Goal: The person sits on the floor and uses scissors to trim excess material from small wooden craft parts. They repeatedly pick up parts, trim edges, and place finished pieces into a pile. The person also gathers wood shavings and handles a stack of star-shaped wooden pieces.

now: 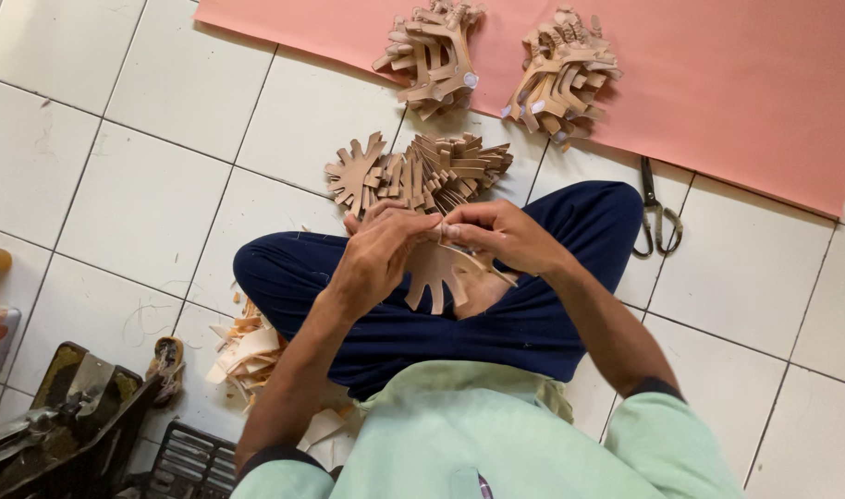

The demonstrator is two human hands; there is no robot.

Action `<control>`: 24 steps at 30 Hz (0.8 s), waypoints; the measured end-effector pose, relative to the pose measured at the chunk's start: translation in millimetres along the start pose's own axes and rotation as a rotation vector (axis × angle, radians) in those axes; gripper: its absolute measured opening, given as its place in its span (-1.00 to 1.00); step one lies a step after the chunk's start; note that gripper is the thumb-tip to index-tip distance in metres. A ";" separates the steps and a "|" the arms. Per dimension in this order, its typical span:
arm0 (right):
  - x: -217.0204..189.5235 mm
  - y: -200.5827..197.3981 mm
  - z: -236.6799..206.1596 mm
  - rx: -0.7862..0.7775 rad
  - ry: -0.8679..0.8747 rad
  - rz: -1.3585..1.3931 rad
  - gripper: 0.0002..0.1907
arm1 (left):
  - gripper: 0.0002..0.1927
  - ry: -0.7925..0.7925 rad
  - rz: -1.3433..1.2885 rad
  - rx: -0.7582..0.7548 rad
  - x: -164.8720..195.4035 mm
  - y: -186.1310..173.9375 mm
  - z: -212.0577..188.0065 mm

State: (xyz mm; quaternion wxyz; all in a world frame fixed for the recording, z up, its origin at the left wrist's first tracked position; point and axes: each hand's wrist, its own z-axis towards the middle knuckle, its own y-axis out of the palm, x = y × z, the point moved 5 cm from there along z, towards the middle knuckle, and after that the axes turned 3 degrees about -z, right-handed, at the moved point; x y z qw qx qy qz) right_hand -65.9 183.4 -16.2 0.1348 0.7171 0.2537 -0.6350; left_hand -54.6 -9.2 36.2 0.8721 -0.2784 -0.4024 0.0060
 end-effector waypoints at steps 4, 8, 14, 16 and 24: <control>-26.7 2.4 -0.5 0.231 -0.326 -0.674 -0.85 | -0.64 -0.006 0.095 -0.098 -7.6 5.9 1.7; -31.5 10.5 -3.2 0.289 -0.413 -0.752 -0.86 | -0.65 -0.065 0.077 -0.022 -17.2 10.3 -1.7; -10.3 13.2 2.4 0.086 -0.215 -0.678 -0.76 | -0.57 -0.089 0.153 -0.201 -27.4 19.3 -9.7; -6.3 8.9 6.7 0.045 -0.177 -0.556 -0.68 | -0.68 -0.077 0.112 -0.173 -29.4 16.8 -5.1; -7.6 7.0 1.0 -0.034 -0.179 -0.592 -0.67 | -0.77 -0.204 -0.094 -0.189 -29.7 9.4 -1.1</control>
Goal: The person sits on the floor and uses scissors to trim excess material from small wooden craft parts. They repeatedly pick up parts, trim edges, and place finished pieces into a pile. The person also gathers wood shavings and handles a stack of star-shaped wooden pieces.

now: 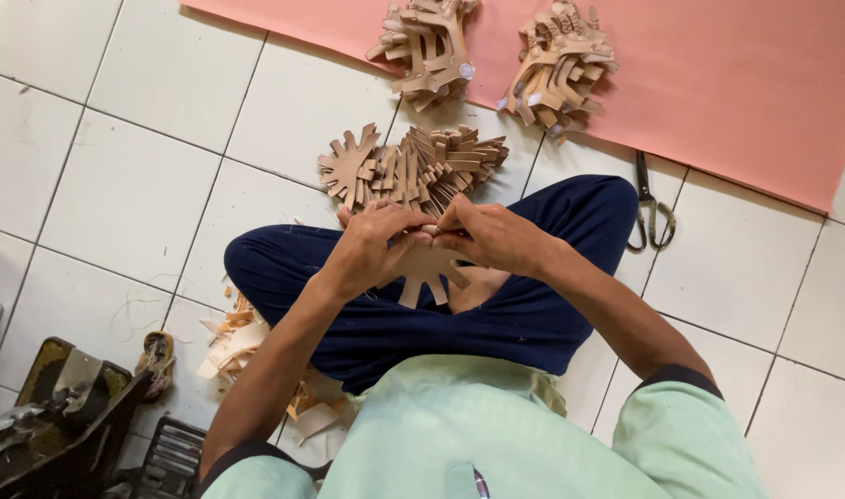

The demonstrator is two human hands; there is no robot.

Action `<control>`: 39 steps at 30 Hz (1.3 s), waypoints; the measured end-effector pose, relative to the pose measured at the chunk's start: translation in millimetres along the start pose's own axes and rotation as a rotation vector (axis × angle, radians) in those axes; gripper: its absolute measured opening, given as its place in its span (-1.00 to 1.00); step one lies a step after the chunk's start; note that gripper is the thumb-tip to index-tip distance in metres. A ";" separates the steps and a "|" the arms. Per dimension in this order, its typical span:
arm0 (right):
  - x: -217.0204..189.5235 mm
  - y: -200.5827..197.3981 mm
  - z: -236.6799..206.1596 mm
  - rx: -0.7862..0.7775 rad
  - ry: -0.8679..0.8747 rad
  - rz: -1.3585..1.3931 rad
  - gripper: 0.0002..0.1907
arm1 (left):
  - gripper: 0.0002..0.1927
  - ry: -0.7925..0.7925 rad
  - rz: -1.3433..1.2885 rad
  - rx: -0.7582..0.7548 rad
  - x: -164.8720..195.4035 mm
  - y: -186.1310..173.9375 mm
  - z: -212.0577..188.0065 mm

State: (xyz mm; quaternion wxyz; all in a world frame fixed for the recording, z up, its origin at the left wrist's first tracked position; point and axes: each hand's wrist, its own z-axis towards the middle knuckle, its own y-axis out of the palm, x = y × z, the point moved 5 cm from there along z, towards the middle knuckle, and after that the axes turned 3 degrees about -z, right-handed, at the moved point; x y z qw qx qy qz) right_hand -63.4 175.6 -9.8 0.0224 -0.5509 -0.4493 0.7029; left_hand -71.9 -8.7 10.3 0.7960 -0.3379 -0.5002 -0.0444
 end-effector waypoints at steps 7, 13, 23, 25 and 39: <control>2.8 -3.9 -1.8 0.189 0.083 0.198 -0.79 | -0.80 0.007 0.100 0.042 3.3 -9.3 -4.0; -4.5 1.2 -5.2 0.222 -0.149 -0.013 -0.80 | -0.76 0.017 0.079 0.096 10.3 -5.6 -7.1; -20.2 -4.9 -1.0 0.257 -0.171 0.122 -0.60 | -0.56 -0.316 -0.455 0.059 -5.8 0.9 -16.7; -31.7 -6.9 -0.9 0.325 -0.297 0.101 -0.70 | -0.65 -0.341 -0.553 0.117 -14.9 7.1 -18.2; -1.0 12.1 -6.4 0.267 0.026 0.431 -0.79 | -0.81 -0.410 -1.029 0.384 -48.9 48.5 -37.0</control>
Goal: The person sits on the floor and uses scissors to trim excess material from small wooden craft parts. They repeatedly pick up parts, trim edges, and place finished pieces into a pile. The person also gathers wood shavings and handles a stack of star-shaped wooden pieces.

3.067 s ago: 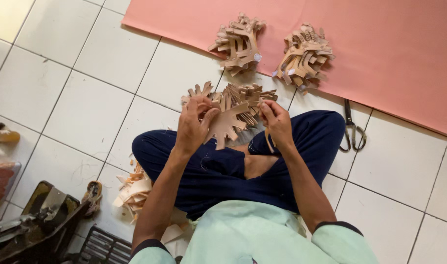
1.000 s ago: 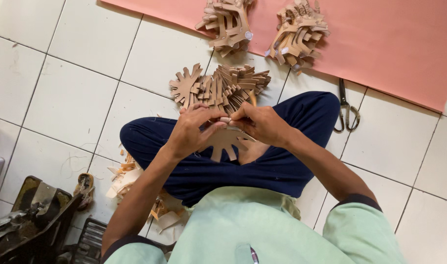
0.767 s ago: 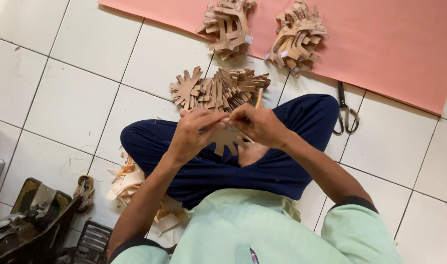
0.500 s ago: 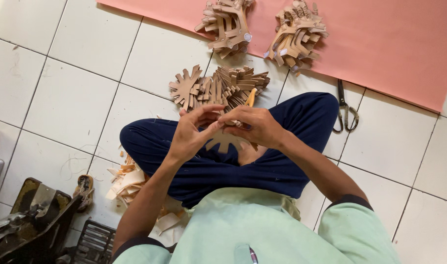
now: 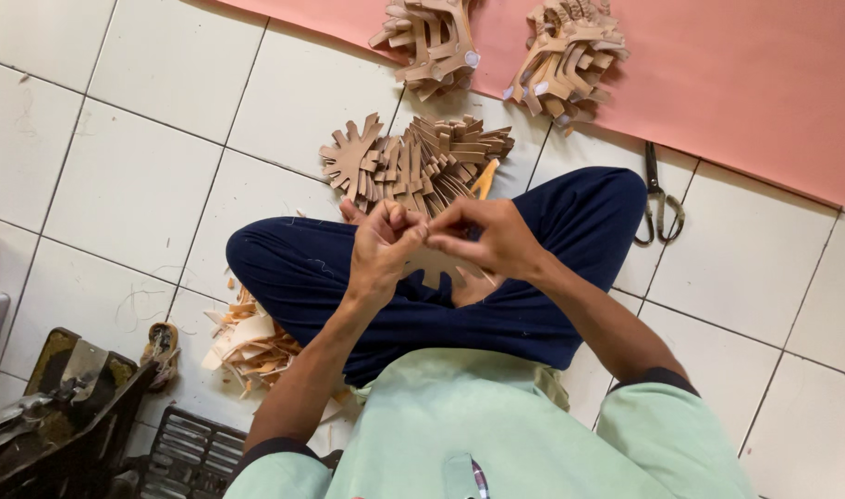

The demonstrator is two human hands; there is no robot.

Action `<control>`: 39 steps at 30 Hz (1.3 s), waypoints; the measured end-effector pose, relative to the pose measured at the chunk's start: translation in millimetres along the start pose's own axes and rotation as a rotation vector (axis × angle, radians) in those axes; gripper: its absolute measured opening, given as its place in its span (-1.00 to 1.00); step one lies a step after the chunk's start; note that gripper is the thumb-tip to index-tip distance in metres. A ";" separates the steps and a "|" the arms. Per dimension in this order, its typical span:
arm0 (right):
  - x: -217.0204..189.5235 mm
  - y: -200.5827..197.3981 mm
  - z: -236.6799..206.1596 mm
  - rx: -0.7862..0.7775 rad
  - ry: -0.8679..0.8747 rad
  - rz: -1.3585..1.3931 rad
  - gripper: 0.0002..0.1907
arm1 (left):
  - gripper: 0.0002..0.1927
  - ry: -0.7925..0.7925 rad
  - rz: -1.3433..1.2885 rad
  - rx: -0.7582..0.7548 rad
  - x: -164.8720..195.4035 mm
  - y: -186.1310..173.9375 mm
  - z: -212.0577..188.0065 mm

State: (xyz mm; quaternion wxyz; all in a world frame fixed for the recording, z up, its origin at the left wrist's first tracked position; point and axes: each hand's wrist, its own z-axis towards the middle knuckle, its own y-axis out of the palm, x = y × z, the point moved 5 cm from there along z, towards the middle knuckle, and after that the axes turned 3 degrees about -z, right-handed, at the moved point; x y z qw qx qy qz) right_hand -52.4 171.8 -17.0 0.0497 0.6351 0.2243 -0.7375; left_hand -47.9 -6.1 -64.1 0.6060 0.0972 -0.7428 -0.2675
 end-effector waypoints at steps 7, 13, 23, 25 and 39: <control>6.9 -8.3 -3.8 0.144 0.361 0.007 -0.74 | -0.70 0.279 0.682 -0.015 56.4 21.2 -6.6; -22.7 -13.1 3.8 0.100 0.015 -0.236 -0.80 | -0.70 0.335 0.862 -0.063 82.6 36.0 -7.5; -22.2 8.3 -6.4 0.207 -0.296 -0.485 -0.72 | -0.79 0.401 0.982 -0.047 78.6 41.5 -11.7; -15.2 8.7 -2.0 0.229 -0.206 -0.423 -0.72 | -0.71 0.358 0.896 -0.055 78.1 38.3 -9.0; -18.4 7.0 10.4 -0.019 -0.016 -0.189 -0.60 | -0.82 0.068 0.382 -0.083 28.8 4.7 -3.6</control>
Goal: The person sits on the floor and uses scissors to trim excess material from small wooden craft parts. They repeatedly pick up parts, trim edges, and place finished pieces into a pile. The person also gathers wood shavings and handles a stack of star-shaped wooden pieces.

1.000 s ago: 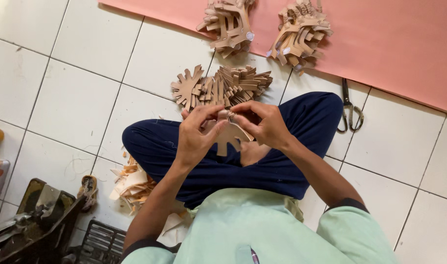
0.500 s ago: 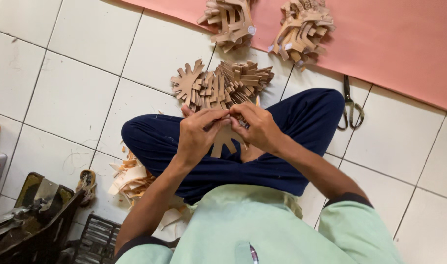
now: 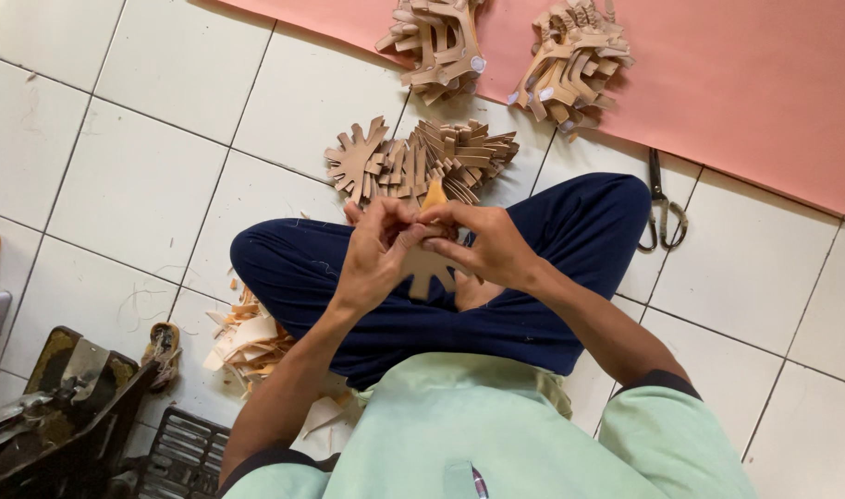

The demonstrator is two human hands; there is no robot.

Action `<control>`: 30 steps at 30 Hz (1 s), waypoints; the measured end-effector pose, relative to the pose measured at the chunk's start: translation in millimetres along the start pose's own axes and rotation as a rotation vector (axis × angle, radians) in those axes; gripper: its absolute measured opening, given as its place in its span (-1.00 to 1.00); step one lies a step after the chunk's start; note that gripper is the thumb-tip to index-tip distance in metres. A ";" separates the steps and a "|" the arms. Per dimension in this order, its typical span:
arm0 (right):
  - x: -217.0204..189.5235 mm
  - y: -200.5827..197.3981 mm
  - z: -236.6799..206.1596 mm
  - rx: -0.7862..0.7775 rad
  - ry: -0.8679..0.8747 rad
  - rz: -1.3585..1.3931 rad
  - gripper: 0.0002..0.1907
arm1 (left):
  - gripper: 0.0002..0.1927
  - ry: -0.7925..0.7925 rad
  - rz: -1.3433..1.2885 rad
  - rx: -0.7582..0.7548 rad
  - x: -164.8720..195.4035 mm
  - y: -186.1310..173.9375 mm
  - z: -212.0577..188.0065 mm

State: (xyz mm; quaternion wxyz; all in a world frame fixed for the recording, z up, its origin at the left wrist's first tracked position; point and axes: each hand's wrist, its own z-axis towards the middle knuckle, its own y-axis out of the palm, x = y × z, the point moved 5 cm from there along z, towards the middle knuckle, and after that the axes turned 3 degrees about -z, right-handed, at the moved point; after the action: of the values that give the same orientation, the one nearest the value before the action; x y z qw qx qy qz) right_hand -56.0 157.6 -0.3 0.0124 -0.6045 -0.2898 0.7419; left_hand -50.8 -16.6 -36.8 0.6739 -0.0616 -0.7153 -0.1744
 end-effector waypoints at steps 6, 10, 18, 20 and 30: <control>0.2 -2.4 -5.0 0.019 0.019 0.072 -0.67 | -0.78 -0.048 -0.122 0.003 -4.2 -3.8 0.2; -2.7 -2.5 -5.0 0.066 -0.070 0.062 -0.75 | -0.79 -0.040 -0.002 -0.066 0.1 0.9 2.2; 15.8 0.5 0.5 -0.098 -0.059 0.000 -0.76 | -0.76 -0.049 -0.178 -0.117 -8.7 12.9 -6.6; 21.8 4.2 -0.8 -0.103 -0.032 -0.013 -0.76 | -0.78 -0.031 -0.172 -0.105 -10.1 12.5 -7.7; 33.5 1.6 -5.3 0.036 0.128 0.412 -0.77 | -0.73 0.088 0.266 0.080 29.0 4.0 -6.8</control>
State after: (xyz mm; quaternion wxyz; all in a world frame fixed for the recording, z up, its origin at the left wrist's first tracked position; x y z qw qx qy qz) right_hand -59.7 170.7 -31.3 -0.1104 -0.6963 -0.1456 0.6941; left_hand -45.5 -19.4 -7.4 0.7235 -0.1212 -0.6771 -0.0575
